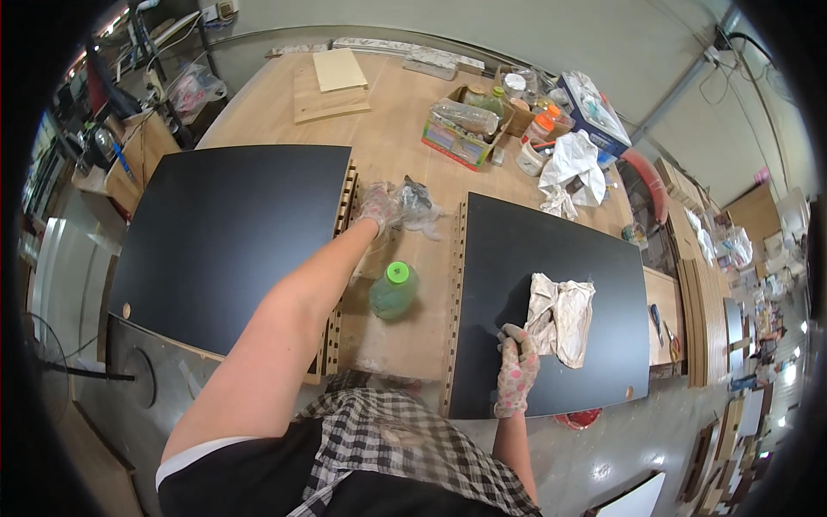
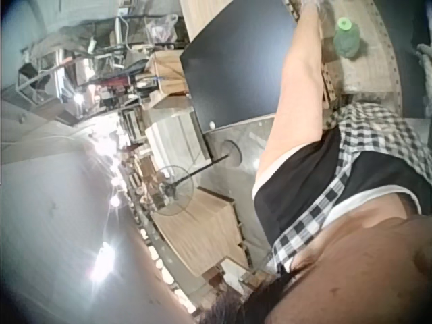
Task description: The person wipes down large black and slatted wooden panels using a cloth and a cleaning solution, then applies a dark substance with a brush to holes in the boards.
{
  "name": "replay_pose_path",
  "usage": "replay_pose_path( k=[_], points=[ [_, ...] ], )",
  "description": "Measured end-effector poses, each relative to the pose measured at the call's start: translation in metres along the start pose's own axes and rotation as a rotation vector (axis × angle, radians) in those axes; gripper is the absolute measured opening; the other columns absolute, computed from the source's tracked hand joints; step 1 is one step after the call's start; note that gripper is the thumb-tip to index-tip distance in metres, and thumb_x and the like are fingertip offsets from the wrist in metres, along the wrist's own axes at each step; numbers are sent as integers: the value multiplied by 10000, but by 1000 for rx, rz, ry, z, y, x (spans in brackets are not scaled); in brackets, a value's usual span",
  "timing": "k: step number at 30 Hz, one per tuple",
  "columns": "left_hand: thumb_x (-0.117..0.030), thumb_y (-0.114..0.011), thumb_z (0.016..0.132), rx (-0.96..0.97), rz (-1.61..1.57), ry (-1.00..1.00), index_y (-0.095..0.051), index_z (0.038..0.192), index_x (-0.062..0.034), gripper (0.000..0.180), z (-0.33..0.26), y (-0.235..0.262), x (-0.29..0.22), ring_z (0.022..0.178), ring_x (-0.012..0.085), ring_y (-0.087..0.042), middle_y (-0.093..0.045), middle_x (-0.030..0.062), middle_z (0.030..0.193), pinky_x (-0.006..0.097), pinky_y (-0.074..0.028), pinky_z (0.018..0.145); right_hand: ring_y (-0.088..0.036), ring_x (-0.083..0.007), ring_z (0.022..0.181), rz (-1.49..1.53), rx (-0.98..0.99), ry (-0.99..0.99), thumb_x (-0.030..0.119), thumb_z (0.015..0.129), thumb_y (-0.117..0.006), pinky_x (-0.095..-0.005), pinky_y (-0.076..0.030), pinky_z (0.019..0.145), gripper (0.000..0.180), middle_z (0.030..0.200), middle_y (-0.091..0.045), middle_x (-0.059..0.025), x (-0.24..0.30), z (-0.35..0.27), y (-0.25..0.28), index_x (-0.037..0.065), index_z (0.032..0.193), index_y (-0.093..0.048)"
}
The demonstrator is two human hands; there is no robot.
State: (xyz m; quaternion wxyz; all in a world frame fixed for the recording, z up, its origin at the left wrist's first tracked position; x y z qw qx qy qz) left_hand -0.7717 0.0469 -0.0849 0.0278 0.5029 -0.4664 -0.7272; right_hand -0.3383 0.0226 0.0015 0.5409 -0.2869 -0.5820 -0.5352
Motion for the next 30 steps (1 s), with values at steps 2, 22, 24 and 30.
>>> replay_pose_path(
  k=[2, 22, 24, 30],
  points=[
    [-275, -708, 758, -57, -68, 44, -659, 1060, -27, 394, -3, -2, -2, 1069, 333, -615, -654, 210, 1116, 375, -471, 943, -647, -187, 887, -15, 26, 94, -32, 907, -529, -296, -522, 803, 184, 954, -651, -106, 2, -5, -4, -7, 1039, -655],
    [-195, -677, 802, -172, -148, -52, -665, 916, -37, 196, 13, -23, -2, 926, 356, -637, -670, 202, 948, 392, -494, 830, -588, -345, 1091, -442, 371, 547, 103, 876, -530, -407, -462, 932, 332, 1129, -615, -198, 36, 168, -236, 61, 1200, -591],
    [-191, -667, 797, -206, -220, 18, -662, 928, -45, 197, 15, -26, 14, 947, 377, -631, -667, 203, 955, 422, -496, 842, -510, -360, 1225, -682, 434, 571, 119, 864, -544, -408, -414, 1033, 477, 1285, -545, -225, 12, 187, -274, 44, 1333, -499],
    [-213, -681, 804, -165, -279, 60, -650, 962, -41, 236, 15, -34, 7, 962, 379, -634, -672, 213, 986, 425, -495, 858, -380, -399, 1343, -983, 686, 359, 189, 811, -609, -452, -348, 1100, 694, 1468, -370, -207, -31, 206, -309, -17, 1424, -355]
  ],
)
Point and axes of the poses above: each hand's wrist, its own z-axis towards the middle knuckle, its own y-axis out of the back of the hand, x = y × z, the point moved 6 cm from there along z, towards the middle knuckle
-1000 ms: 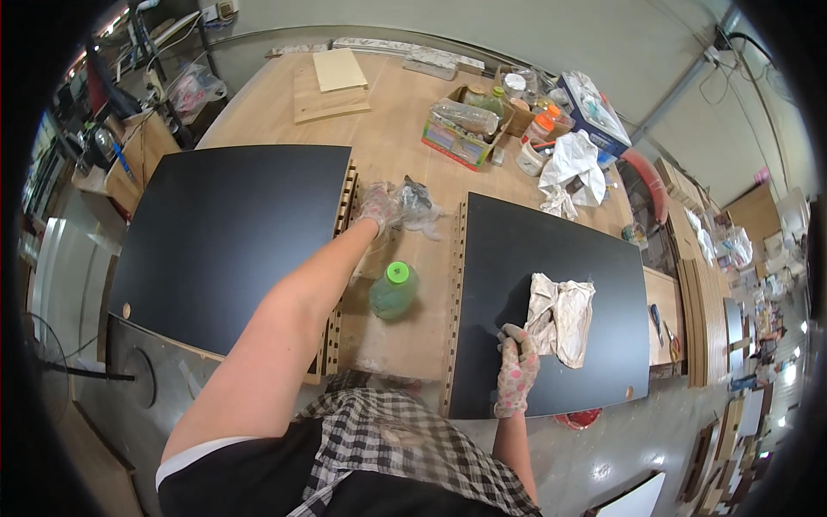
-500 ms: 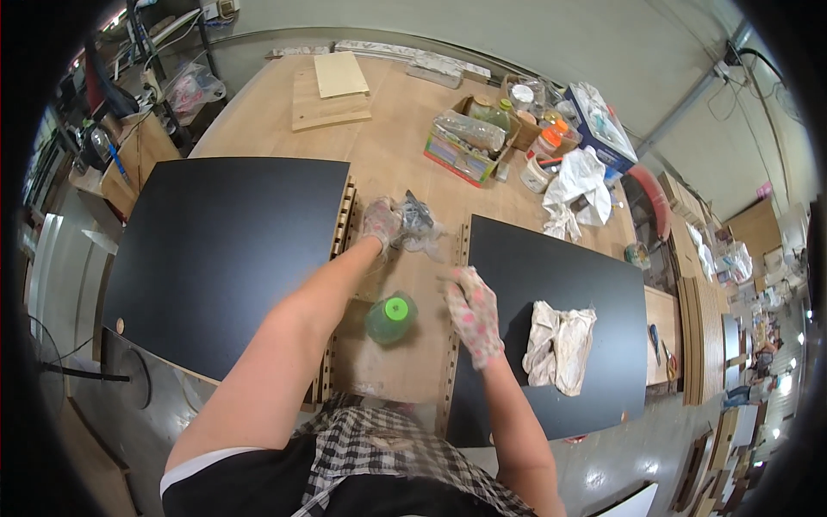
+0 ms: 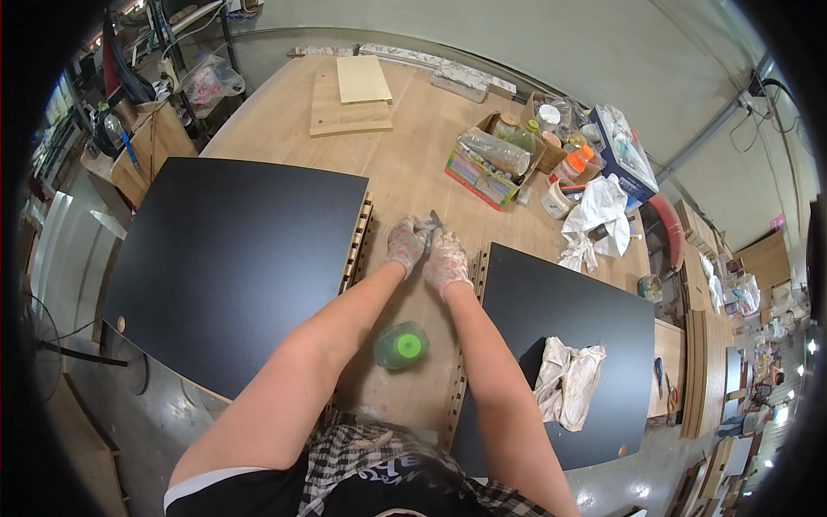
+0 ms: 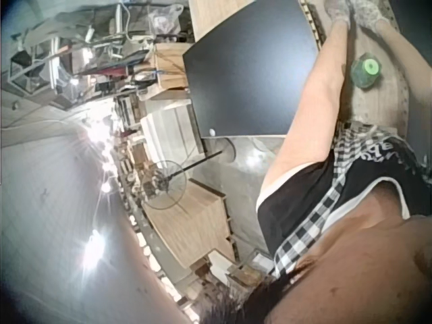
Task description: The person wipes down large black and slatted wooden panels using a cloth and a cleaning solution, then applies a dark substance with a brush to holes in the boards.
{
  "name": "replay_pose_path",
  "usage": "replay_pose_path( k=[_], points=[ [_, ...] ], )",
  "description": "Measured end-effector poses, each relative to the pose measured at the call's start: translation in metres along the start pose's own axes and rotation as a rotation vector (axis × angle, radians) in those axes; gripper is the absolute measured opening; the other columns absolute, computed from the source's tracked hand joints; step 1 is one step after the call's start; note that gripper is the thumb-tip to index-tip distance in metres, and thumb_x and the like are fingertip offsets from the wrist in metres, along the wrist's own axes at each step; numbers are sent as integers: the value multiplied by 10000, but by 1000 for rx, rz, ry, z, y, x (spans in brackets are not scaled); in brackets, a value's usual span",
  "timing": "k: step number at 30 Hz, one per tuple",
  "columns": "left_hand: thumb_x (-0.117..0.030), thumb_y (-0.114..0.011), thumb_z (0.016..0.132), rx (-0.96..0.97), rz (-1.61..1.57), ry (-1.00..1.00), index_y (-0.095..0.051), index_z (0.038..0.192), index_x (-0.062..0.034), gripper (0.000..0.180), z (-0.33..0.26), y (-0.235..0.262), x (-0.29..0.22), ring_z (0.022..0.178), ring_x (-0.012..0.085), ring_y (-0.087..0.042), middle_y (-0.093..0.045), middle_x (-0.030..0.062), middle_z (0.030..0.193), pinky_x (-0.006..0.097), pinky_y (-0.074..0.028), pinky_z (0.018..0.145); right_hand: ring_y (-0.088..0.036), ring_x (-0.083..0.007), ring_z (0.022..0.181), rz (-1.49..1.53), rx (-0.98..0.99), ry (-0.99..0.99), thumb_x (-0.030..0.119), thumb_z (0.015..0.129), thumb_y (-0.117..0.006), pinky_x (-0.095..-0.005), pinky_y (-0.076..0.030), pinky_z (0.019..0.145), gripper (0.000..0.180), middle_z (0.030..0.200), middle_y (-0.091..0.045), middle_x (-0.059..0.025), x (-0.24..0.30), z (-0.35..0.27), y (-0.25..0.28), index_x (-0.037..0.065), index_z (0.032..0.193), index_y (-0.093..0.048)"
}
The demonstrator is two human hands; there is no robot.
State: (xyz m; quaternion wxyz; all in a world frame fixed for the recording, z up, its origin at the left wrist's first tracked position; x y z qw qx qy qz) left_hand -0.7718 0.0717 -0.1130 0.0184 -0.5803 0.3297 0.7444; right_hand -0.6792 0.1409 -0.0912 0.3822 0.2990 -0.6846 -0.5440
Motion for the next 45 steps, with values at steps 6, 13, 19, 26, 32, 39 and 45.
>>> replay_pose_path(
  k=[6, 13, 19, 26, 32, 39, 45],
  points=[
    [-244, -647, 835, 1, 9, 57, -640, 1019, -41, 274, 2, 5, 7, 1031, 380, -615, -661, 220, 1059, 425, -477, 916, -405, -427, 1308, 56, -28, 35, 94, 751, -601, -459, -354, 1096, 697, 1395, -416, -288, 11, -11, 16, -44, 1391, -363],
    [-265, -572, 894, 5, 275, -102, -632, 1064, -33, 294, 21, 54, -14, 968, 376, -634, -651, 224, 1052, 429, -501, 851, -508, -394, 1218, 349, -603, 318, 76, 811, -564, -431, -428, 1026, 528, 1339, -491, -250, 20, -90, 94, 26, 1327, -466],
    [-327, -545, 960, 458, -510, 4, -507, 1301, -22, 459, -64, 117, -83, 1073, 202, -599, -593, 108, 1226, 358, -475, 932, -553, -334, 1162, 580, -728, -3, -3, 851, -539, -394, -433, 1007, 353, 1218, -600, -170, -26, -287, 142, 27, 1200, -588],
    [-350, -711, 848, 747, 39, -624, -415, 1390, -31, 695, -187, 150, -90, 1262, 288, -492, -498, 174, 1363, 370, -389, 1066, -463, -354, 1255, 231, -966, -507, 107, 879, -601, -439, -416, 1019, 436, 1372, -464, -195, -109, -393, 141, 65, 1305, -522],
    [-178, -706, 850, 552, 2, -536, -505, 1257, -21, 481, -188, 118, -84, 1054, 202, -584, -605, 106, 1110, 334, -465, 950, -471, -394, 1232, 9, -485, -612, 512, 851, -597, -489, -428, 998, 619, 1322, -508, -205, -216, -327, 95, 142, 1340, -509],
    [-219, -715, 836, 459, -88, -234, -510, 1285, -34, 527, -191, 144, -63, 1124, 248, -575, -603, 154, 1149, 368, -459, 978, -434, -391, 1282, -163, -532, 100, 429, 896, -549, -499, -317, 1086, 537, 1377, -497, -159, -95, -287, 58, 156, 1357, -508],
    [-149, -660, 881, -282, 147, -334, -455, 1333, 22, 525, -284, 162, -121, 1240, 274, -480, -478, 149, 1322, 389, -404, 1052, -571, -277, 1102, -381, -551, -634, 314, 882, -577, -376, -436, 978, 431, 1188, -600, -147, -445, -340, 141, 71, 1237, -557]
  ],
)
Point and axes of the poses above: each hand's wrist, its own z-axis towards the middle knuckle, its own y-axis out of the back of the hand, x = y × z, the point moved 6 cm from there along z, towards the middle knuckle
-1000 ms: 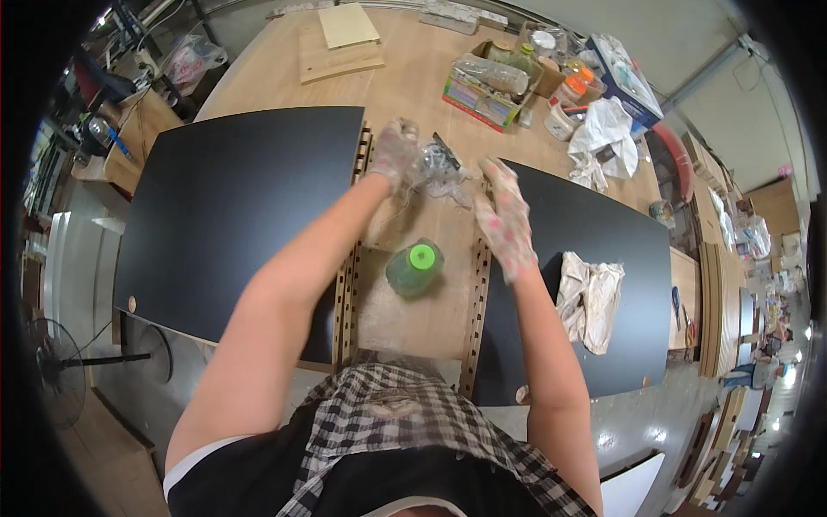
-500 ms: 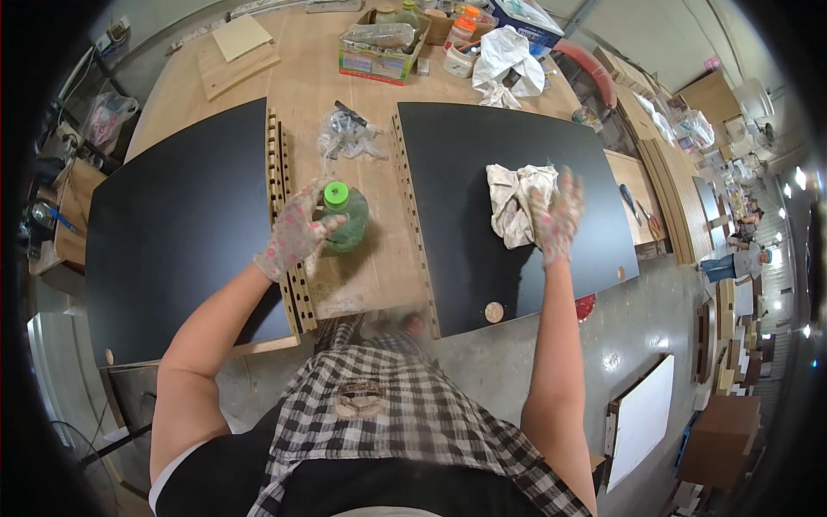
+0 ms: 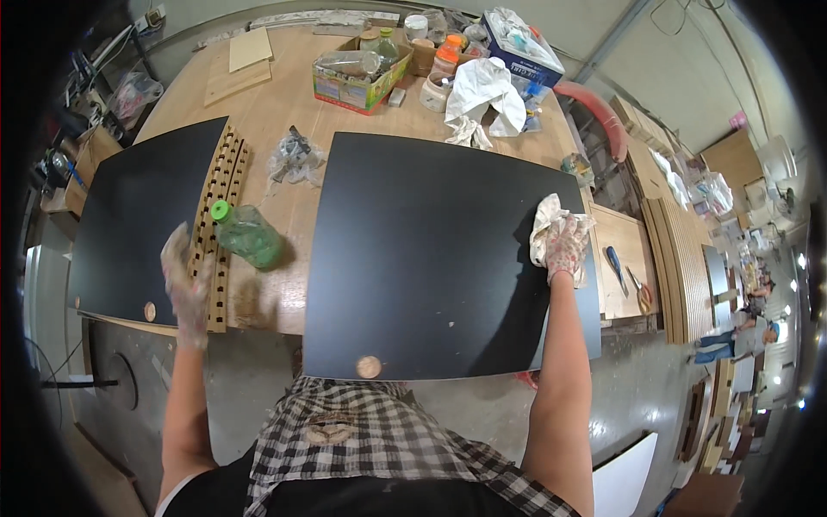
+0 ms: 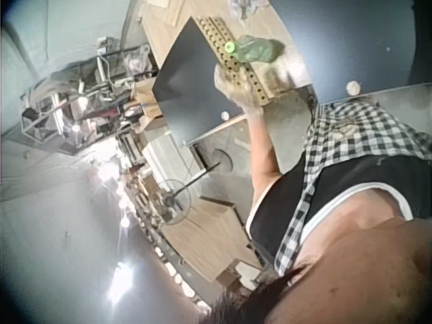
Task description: The person wipes down large black and slatted wooden panels using a cloth and a cleaning solution, then applies a dark substance with a brush to holes in the boards.
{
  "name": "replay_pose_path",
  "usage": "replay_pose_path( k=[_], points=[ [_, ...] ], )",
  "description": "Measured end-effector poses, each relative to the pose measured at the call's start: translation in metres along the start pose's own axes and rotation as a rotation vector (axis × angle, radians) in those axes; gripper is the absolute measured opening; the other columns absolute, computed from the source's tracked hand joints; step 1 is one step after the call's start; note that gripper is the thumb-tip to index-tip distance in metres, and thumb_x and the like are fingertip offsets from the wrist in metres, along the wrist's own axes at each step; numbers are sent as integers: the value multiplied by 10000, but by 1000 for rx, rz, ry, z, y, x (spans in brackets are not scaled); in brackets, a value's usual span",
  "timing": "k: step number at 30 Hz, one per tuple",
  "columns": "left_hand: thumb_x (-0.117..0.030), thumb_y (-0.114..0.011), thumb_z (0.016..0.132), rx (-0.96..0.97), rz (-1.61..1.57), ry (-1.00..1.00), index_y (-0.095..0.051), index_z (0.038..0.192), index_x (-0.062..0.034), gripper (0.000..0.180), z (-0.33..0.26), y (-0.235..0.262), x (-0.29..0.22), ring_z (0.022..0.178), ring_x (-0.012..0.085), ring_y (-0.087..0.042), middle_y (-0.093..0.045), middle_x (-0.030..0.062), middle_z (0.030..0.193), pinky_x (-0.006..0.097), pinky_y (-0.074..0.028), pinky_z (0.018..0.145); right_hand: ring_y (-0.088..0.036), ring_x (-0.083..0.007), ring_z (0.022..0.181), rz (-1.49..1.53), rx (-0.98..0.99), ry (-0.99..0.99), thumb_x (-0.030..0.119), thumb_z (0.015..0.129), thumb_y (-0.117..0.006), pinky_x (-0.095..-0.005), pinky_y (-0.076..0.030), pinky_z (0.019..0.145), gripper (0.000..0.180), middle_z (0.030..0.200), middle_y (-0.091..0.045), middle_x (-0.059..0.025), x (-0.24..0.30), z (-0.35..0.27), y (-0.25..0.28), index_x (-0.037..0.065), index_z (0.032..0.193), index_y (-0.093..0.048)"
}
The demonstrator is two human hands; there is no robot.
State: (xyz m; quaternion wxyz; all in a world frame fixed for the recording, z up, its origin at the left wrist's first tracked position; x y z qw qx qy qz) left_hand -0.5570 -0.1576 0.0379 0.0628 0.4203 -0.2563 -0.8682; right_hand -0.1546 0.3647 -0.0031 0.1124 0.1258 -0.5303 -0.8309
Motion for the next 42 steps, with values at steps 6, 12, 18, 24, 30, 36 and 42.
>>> replay_pose_path(
  k=[6, 12, 18, 24, 30, 36, 42],
  points=[
    [-62, -605, 892, 211, 99, -185, -429, 1365, 10, 510, -41, -75, -85, 1269, 257, -454, -466, 136, 1353, 378, -362, 1088, -443, -334, 1281, 409, -189, 716, 334, 907, -521, -486, -270, 1126, 518, 1347, -494, -175, 231, -102, 31, 31, 1324, -480],
    [-163, -703, 826, 361, 255, -93, -366, 1414, 25, 703, -47, -162, -80, 1316, 389, -385, -351, 227, 1439, 421, -361, 1089, -550, -262, 1049, 197, -54, 376, 206, 925, -483, -401, -419, 948, 291, 1114, -589, -127, 66, 56, -54, 56, 1160, -568],
    [-138, -663, 833, 459, 192, 35, -365, 1418, -11, 668, -42, -173, -88, 1345, 416, -336, -325, 249, 1462, 437, -321, 1114, -563, -298, 1097, 206, -77, 583, 194, 921, -459, -417, -418, 992, 336, 1162, -595, -168, 185, 20, -66, 15, 1185, -563],
    [-135, -671, 808, 509, 175, 71, -382, 1402, -1, 674, -32, -163, -89, 1328, 436, -349, -305, 253, 1476, 467, -310, 1113, -529, -288, 1178, 264, -3, 620, 278, 959, -462, -438, -387, 1038, 406, 1280, -550, -175, 220, 41, -59, 43, 1283, -527],
    [-180, -703, 782, 449, 97, 54, -368, 1406, 19, 736, -30, -163, -87, 1323, 439, -358, -315, 247, 1471, 485, -316, 1100, -434, -364, 1299, 280, 202, 864, 347, 967, -451, -464, -321, 1092, 495, 1390, -487, -175, 312, 19, -43, 62, 1370, -478],
    [-258, -715, 790, 442, 161, -59, -404, 1401, -21, 725, -38, -148, -93, 1370, 454, -286, -349, 217, 1460, 540, -242, 1110, -398, -346, 1335, 245, 55, 1121, 212, 867, -552, -523, -274, 1114, 441, 1399, -483, -132, 392, -65, 23, 83, 1288, -548],
    [-262, -743, 759, 474, 70, -108, -439, 1380, -61, 720, -33, -158, -104, 1351, 445, -313, -385, 195, 1438, 535, -278, 1084, -425, -322, 1314, 242, -121, 818, 249, 887, -531, -491, -333, 1100, 468, 1419, -457, -141, 388, 41, -62, 99, 1330, -526]
  ],
)
Point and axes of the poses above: each hand's wrist, its own z-axis towards the middle knuckle, its own y-axis out of the back of the hand, x = y × z, the point moved 6 cm from there along z, towards the middle knuckle
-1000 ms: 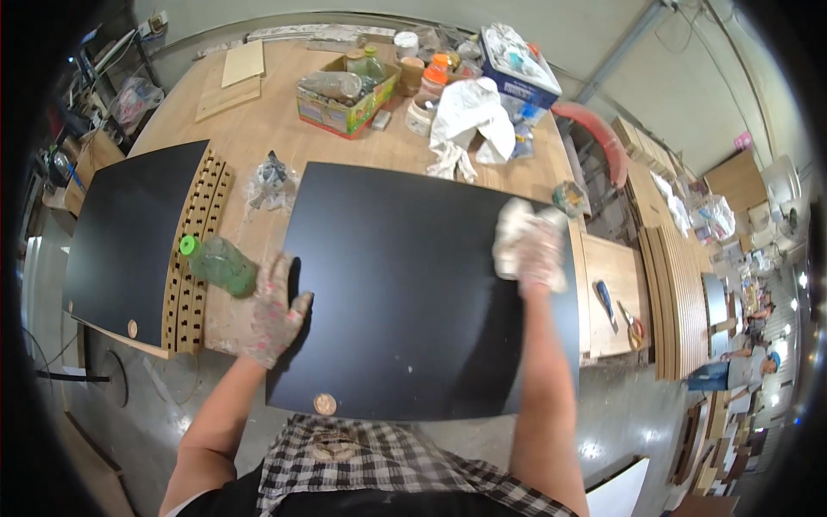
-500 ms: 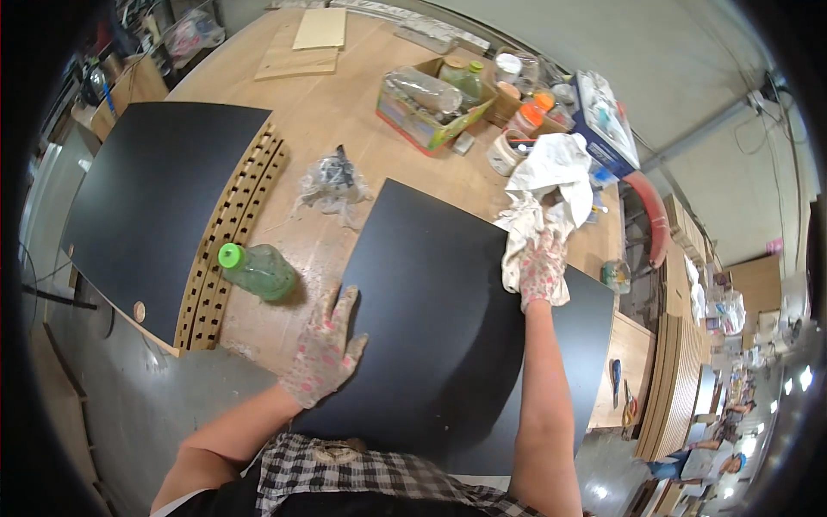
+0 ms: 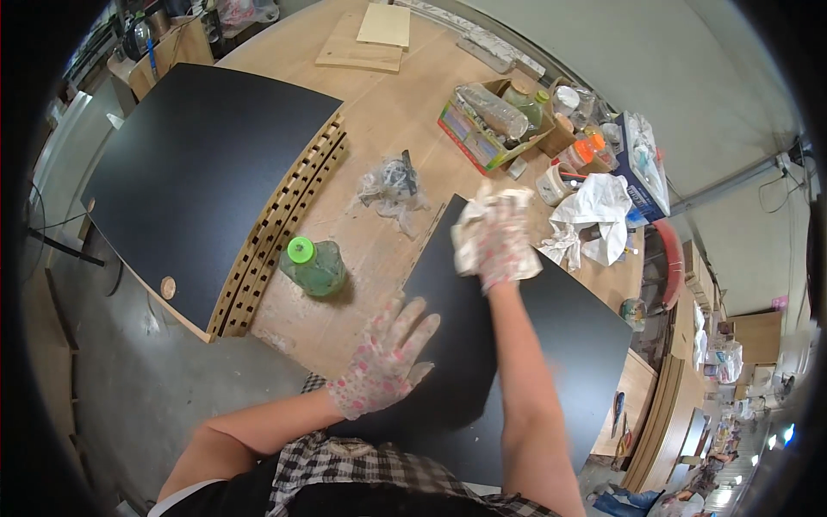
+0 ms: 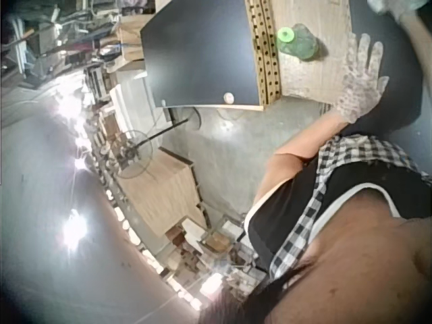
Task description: The person wipes down large black and slatted wooden panels using a cloth and a cleaning solution, then applies a dark substance with a brush to holes in the boards.
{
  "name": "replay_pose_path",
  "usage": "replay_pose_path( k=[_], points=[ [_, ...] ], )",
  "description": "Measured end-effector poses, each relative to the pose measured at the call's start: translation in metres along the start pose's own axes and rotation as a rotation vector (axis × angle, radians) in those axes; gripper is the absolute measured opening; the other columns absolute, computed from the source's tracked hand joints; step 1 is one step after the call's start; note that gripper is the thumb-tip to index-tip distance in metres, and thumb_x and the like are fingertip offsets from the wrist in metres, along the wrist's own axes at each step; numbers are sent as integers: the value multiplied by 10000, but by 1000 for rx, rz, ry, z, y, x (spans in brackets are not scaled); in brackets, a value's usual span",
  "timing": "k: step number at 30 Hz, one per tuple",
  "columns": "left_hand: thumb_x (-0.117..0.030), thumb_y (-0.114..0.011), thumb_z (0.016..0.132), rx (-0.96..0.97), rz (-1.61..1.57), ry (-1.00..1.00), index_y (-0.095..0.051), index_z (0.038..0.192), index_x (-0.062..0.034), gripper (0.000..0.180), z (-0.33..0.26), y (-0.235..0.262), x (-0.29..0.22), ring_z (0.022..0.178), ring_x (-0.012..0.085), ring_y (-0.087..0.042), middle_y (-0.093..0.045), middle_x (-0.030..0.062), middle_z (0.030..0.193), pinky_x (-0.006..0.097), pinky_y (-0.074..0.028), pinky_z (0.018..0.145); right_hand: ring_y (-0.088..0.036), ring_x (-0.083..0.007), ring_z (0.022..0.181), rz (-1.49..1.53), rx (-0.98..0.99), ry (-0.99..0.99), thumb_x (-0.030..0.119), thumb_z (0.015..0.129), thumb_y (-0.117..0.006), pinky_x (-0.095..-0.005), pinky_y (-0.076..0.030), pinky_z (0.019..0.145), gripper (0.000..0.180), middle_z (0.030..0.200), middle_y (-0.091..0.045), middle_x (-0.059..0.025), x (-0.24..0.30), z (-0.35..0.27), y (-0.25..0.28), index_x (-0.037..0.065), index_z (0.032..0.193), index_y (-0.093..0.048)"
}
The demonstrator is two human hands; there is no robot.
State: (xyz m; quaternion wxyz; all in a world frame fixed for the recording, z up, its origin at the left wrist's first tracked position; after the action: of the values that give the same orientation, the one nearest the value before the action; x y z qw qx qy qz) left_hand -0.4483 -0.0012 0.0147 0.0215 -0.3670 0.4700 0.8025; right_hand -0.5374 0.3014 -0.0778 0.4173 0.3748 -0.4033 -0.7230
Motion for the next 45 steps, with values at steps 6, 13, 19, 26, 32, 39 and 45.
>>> replay_pose_path(
  k=[6, 13, 19, 26, 32, 39, 45],
  points=[
    [-244, -741, 744, 68, 38, -107, -438, 1381, -66, 727, -2, -4, -1, 1335, 445, -322, -412, 187, 1407, 545, -278, 1087, -310, -325, 1407, 148, 165, -28, 184, 911, -449, -441, -260, 1151, 509, 1503, -380, -120, 48, -23, 68, 157, 1420, -464],
    [-228, -742, 733, 50, 73, -54, -435, 1378, -71, 732, -7, -3, 15, 1324, 448, -316, -427, 162, 1385, 552, -267, 1096, -391, -320, 1344, 34, 448, -972, 196, 917, -475, -373, -321, 1121, 452, 1393, -517, -88, -195, -197, 146, 124, 1361, -527],
    [-216, -735, 755, 44, 83, -162, -449, 1364, -54, 693, 7, -8, -22, 1323, 423, -337, -439, 168, 1367, 509, -297, 1092, -376, -340, 1345, 80, -64, -375, 308, 942, -478, -439, -224, 1167, 520, 1382, -474, -197, -161, -227, 84, 20, 1375, -457],
    [-81, -620, 864, -119, -21, 2, -514, 1291, 9, 449, -12, 3, 8, 1248, 351, -473, -534, 188, 1293, 408, -354, 1078, -437, -279, 1307, -212, 31, -137, 295, 882, -553, -427, -297, 1133, 482, 1346, -520, -136, -110, -172, 91, 76, 1311, -530],
    [-33, -555, 947, -442, -335, 532, -577, 1183, 53, 252, -85, 20, 56, 1061, 191, -581, -626, 106, 1136, 310, -457, 936, -433, -316, 1305, -46, 80, -574, 196, 897, -532, -428, -310, 1117, 467, 1380, -488, -169, -283, -231, 101, 14, 1326, -505],
    [-43, -607, 896, -327, -66, 46, -618, 1124, 0, 232, -6, -7, -47, 1101, 279, -586, -641, 134, 1112, 377, -440, 976, -427, -335, 1322, 649, 95, 355, 276, 771, -633, -432, -342, 1104, 546, 1332, -524, -154, 1, -198, 188, 68, 1267, -534],
    [-30, -656, 816, -67, -321, -182, -635, 1081, -32, 265, 56, -74, -107, 1134, 316, -559, -633, 140, 1107, 414, -425, 1000, -563, -173, 1057, 1396, -279, -574, 257, 996, -445, -307, -494, 891, 298, 1144, -604, -69, -258, -272, 83, 91, 1236, -506]
  ],
)
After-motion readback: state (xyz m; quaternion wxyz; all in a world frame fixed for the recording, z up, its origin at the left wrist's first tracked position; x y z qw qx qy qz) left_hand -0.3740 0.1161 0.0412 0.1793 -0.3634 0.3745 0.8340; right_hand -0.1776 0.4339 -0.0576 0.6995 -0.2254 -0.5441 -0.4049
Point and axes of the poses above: each hand's wrist, its own z-axis towards the middle knuckle, its own y-axis out of the back of the hand, x = y × z, the point moved 6 cm from there along z, towards the middle knuckle
